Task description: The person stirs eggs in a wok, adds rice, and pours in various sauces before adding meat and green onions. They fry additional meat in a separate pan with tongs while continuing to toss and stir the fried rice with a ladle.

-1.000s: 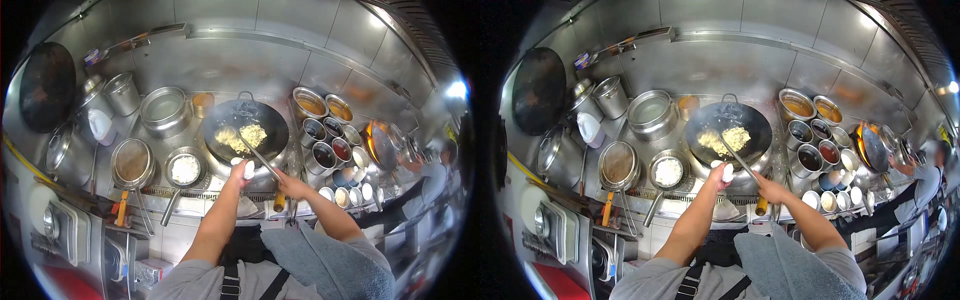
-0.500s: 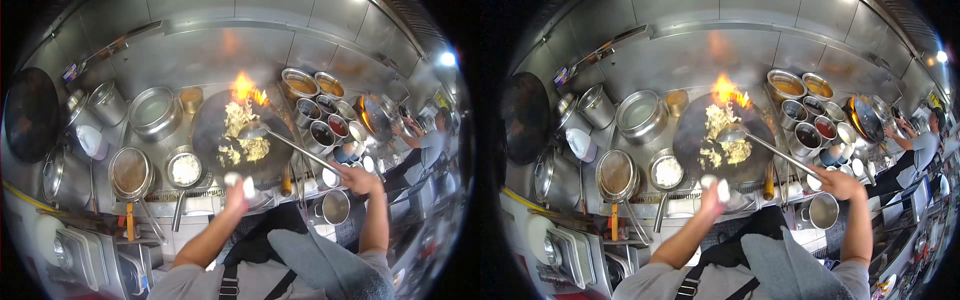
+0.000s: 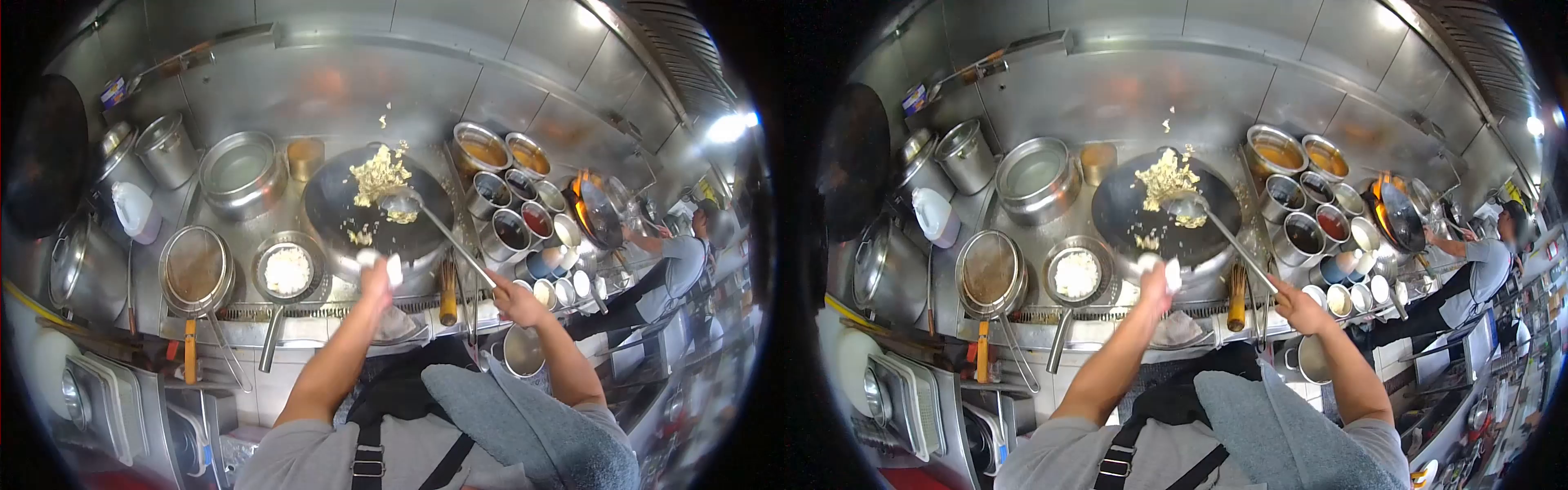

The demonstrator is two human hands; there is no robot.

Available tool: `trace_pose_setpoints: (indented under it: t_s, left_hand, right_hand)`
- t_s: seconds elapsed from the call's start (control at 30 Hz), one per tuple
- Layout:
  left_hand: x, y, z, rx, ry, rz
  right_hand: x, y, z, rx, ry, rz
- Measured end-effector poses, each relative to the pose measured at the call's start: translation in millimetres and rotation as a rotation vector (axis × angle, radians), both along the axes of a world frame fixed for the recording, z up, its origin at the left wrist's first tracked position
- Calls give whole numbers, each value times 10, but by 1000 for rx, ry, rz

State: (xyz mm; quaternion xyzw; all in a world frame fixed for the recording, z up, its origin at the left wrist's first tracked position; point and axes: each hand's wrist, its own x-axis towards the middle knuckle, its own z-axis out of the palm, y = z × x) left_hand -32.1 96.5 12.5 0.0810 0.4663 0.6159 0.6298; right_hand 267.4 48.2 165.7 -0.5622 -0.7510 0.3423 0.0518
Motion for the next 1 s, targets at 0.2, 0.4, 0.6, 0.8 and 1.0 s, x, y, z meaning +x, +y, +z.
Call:
trace_pose_setpoints:
  t_s: [0.2, 0.4, 0.6, 0.8, 1.0]
  left_hand:
    - [-319, -362, -393, -77, 110, -141]
    - [-1226, -1308, -915, -35, 659, -73]
    - [-1198, -1417, -976, -491, 1363, -172]
    - [-1894, -1087, -1199, -479, 938, 380]
    - [-2363, -421, -1551, -406, 577, 486]
  right_hand:
    - [-316, 629, -417, -430, 753, -205]
    - [-461, 1483, -735, -586, 618, -205]
    - [784, 1137, -737, 167, -26, 196]
    - [1347, 629, -1101, 191, 11, 101]
    - [1333, 159, -1697, 95, 305, -277]
